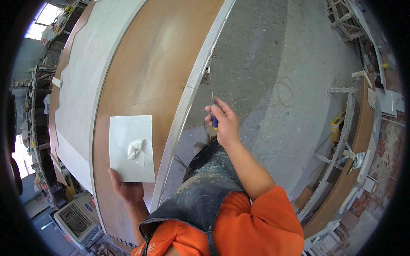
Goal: The person scoops white adhesive from a tube onto a small white tile, then uses a putty knife to spread the adhesive along the edge of a large curved wooden board. The person repeatedly applies adhesive to the board edge and smooths it with the knife.
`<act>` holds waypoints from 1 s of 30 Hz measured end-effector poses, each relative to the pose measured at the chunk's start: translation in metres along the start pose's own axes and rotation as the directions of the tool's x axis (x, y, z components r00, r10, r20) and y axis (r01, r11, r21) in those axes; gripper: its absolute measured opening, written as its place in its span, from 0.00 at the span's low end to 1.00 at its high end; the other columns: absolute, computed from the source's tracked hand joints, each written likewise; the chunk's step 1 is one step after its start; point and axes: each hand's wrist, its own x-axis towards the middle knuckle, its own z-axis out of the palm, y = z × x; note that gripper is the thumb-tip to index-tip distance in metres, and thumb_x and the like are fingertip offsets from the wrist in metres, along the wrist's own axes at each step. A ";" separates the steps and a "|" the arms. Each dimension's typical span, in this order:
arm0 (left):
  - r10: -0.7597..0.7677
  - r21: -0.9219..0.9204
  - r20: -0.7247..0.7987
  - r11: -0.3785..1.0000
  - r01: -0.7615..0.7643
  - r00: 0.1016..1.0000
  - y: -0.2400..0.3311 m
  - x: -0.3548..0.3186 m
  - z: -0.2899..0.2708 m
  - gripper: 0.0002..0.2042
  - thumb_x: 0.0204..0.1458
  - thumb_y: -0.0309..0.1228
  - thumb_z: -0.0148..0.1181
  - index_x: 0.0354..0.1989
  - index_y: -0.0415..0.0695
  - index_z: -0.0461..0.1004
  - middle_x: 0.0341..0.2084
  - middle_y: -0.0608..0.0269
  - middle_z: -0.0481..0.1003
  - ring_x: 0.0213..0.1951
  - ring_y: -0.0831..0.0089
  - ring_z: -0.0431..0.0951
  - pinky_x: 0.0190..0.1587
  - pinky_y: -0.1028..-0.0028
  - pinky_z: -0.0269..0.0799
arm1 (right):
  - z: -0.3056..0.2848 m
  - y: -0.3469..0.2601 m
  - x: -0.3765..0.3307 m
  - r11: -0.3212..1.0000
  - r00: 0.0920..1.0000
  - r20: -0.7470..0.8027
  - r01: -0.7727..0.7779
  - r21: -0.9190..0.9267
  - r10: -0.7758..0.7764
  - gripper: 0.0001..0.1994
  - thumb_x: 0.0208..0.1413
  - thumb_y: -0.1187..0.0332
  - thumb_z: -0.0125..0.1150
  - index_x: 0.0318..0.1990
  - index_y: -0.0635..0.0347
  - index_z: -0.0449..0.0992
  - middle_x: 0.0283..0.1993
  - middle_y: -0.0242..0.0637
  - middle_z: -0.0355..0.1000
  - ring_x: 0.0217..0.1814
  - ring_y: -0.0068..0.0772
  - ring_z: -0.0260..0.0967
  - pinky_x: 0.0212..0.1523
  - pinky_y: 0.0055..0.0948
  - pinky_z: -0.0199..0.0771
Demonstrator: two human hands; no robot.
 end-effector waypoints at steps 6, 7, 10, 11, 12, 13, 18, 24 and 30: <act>-0.026 -0.008 -0.005 1.000 0.026 1.000 0.002 -0.009 -0.010 0.30 0.68 0.53 0.43 0.68 0.41 0.63 0.64 0.55 0.68 0.63 0.58 0.69 0.65 0.57 0.65 | 0.009 0.027 -0.018 1.000 0.999 0.040 -0.010 0.001 0.010 0.24 0.67 0.68 0.56 0.67 0.66 0.65 0.45 0.37 0.77 0.36 0.23 0.73 0.34 0.22 0.73; -0.019 0.000 -0.012 1.000 0.019 1.000 0.002 -0.010 -0.011 0.30 0.68 0.53 0.43 0.68 0.41 0.63 0.63 0.55 0.68 0.63 0.58 0.69 0.65 0.57 0.65 | 0.012 0.028 -0.015 1.000 1.000 0.028 -0.003 0.000 0.003 0.24 0.66 0.68 0.56 0.67 0.66 0.65 0.45 0.37 0.77 0.36 0.23 0.73 0.34 0.22 0.73; -0.001 0.019 -0.025 1.000 0.001 1.000 0.003 -0.014 -0.013 0.31 0.68 0.54 0.43 0.68 0.41 0.62 0.63 0.55 0.68 0.63 0.58 0.69 0.65 0.57 0.65 | 0.021 0.035 -0.008 1.000 1.000 -0.002 0.006 0.002 -0.006 0.24 0.66 0.70 0.58 0.67 0.65 0.65 0.45 0.36 0.76 0.36 0.23 0.73 0.34 0.22 0.73; 0.002 0.022 -0.022 1.000 -0.001 1.000 0.004 -0.015 -0.015 0.31 0.68 0.54 0.42 0.68 0.41 0.62 0.63 0.55 0.68 0.63 0.58 0.69 0.65 0.57 0.65 | 0.023 0.039 -0.008 1.000 1.000 -0.011 0.006 0.003 -0.006 0.24 0.65 0.70 0.58 0.67 0.65 0.65 0.45 0.36 0.76 0.36 0.23 0.73 0.34 0.22 0.73; 0.004 0.026 -0.019 1.000 -0.004 1.000 0.004 -0.016 -0.016 0.31 0.68 0.54 0.42 0.68 0.41 0.62 0.63 0.55 0.68 0.63 0.58 0.69 0.65 0.57 0.65 | 0.025 0.043 -0.009 1.000 1.000 -0.011 0.012 0.003 -0.012 0.24 0.65 0.71 0.58 0.67 0.65 0.65 0.44 0.36 0.76 0.36 0.23 0.72 0.34 0.22 0.73; 0.009 0.028 -0.020 1.000 -0.008 1.000 0.004 -0.017 -0.017 0.31 0.68 0.54 0.42 0.68 0.40 0.62 0.63 0.55 0.68 0.63 0.58 0.69 0.65 0.57 0.65 | 0.026 0.050 -0.009 1.000 1.000 -0.010 0.019 0.003 -0.019 0.24 0.65 0.72 0.58 0.67 0.65 0.65 0.44 0.36 0.76 0.36 0.24 0.72 0.34 0.22 0.73; 0.030 0.035 -0.035 0.999 -0.028 0.999 0.002 -0.019 -0.019 0.31 0.68 0.54 0.42 0.68 0.40 0.62 0.64 0.55 0.68 0.63 0.58 0.69 0.65 0.58 0.65 | 0.022 0.071 -0.014 1.000 0.999 -0.046 0.017 -0.015 -0.018 0.24 0.64 0.75 0.58 0.67 0.65 0.66 0.43 0.35 0.76 0.35 0.24 0.71 0.34 0.23 0.73; 0.025 0.017 -0.008 1.000 -0.025 1.000 0.000 -0.021 -0.011 0.31 0.68 0.53 0.42 0.68 0.40 0.62 0.64 0.56 0.68 0.64 0.59 0.69 0.66 0.58 0.64 | 0.001 0.076 -0.014 0.997 0.992 -0.119 0.032 -0.076 -0.041 0.25 0.61 0.74 0.62 0.66 0.66 0.67 0.42 0.34 0.77 0.35 0.22 0.73 0.34 0.23 0.74; 0.039 -0.072 0.025 0.997 -0.037 0.999 0.001 -0.034 -0.003 0.29 0.68 0.52 0.41 0.68 0.42 0.63 0.64 0.56 0.68 0.63 0.58 0.69 0.66 0.57 0.64 | -0.005 0.029 -0.047 0.994 0.996 -0.071 0.043 -0.100 -0.051 0.27 0.60 0.75 0.63 0.66 0.66 0.66 0.43 0.37 0.77 0.35 0.25 0.74 0.33 0.23 0.73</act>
